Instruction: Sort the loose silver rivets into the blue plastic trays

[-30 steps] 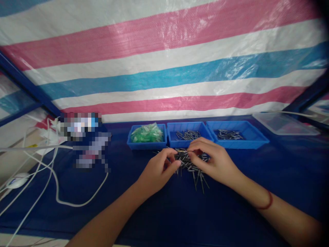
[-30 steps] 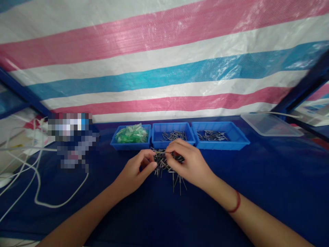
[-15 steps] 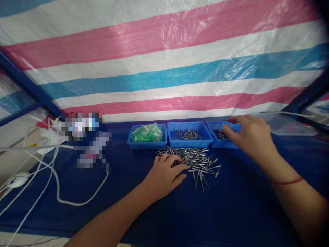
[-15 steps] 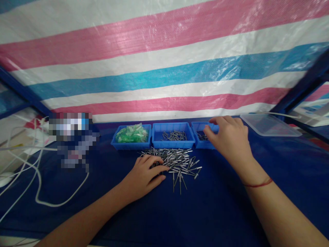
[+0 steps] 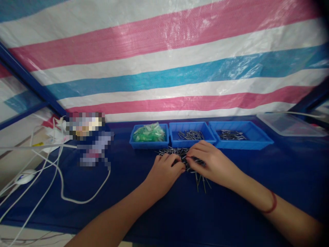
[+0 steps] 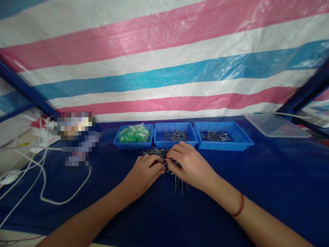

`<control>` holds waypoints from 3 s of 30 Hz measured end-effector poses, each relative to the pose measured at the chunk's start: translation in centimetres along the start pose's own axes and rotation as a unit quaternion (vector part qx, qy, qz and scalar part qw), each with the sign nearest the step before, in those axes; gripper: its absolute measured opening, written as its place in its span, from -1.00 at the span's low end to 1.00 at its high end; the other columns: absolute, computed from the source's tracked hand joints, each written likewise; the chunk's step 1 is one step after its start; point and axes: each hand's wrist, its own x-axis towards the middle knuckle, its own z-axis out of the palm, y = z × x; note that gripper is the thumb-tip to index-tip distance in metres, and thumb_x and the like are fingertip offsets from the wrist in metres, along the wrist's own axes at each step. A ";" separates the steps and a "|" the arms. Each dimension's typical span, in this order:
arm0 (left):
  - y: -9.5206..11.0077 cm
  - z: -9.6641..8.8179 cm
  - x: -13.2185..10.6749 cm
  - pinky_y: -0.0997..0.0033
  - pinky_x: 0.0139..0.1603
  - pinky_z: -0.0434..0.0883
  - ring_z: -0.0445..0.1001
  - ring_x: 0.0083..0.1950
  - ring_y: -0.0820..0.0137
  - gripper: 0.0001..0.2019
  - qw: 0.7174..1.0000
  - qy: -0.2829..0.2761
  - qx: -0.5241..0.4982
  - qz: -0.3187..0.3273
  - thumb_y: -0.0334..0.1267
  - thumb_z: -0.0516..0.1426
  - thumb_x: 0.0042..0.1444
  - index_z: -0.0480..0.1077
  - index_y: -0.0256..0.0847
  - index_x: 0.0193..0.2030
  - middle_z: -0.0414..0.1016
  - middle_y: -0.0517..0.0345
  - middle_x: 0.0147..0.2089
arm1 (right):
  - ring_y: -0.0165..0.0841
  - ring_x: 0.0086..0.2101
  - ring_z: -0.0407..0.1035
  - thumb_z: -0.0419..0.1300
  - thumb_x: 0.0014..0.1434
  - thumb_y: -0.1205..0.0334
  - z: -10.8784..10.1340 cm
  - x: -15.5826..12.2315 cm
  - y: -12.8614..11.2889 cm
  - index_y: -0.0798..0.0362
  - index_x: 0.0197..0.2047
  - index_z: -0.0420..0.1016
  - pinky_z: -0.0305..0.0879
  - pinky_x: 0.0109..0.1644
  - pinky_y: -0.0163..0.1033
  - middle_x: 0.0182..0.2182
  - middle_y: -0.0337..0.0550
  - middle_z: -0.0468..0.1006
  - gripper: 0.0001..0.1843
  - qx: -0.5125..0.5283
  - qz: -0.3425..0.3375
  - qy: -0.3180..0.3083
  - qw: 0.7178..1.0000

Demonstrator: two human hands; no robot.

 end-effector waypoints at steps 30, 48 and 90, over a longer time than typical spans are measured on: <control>-0.6 -0.7 0.2 0.31 0.02 0.38 0.42 -0.04 0.35 -0.78 0.961 0.143 -0.235 -0.028 -0.32 -0.07 0.31 0.39 -0.22 -0.09 0.47 0.03 -0.11 | -0.28 -0.29 0.35 0.09 0.22 0.33 1.7 0.1 -0.9 0.04 -0.30 0.43 0.28 -0.22 -0.14 -0.34 -0.08 0.50 -0.90 0.092 -0.001 0.024 0.996; -0.5 -1.3 0.4 0.47 -0.17 0.35 0.43 -0.23 0.43 -0.88 0.928 0.151 -0.326 -0.101 -0.28 0.09 0.21 0.43 -0.25 -0.28 0.48 0.10 -0.25 | -0.29 -0.23 0.35 0.03 0.27 0.30 1.6 -0.1 -1.6 0.01 -0.22 0.37 0.31 -0.15 -0.14 -0.29 -0.09 0.49 -0.89 0.194 0.032 0.043 0.980; -0.7 -0.5 0.0 0.26 -0.05 0.24 0.33 -0.01 0.29 -0.84 0.995 -0.025 -0.092 0.011 -0.20 0.07 0.24 0.43 -0.12 -0.12 0.45 0.15 -0.06 | 0.13 -0.12 0.36 -0.02 0.23 0.05 -7.0 -2.6 7.9 0.01 -0.20 0.46 0.31 -0.24 0.15 -0.21 0.10 0.48 -0.70 -0.291 0.280 0.209 0.891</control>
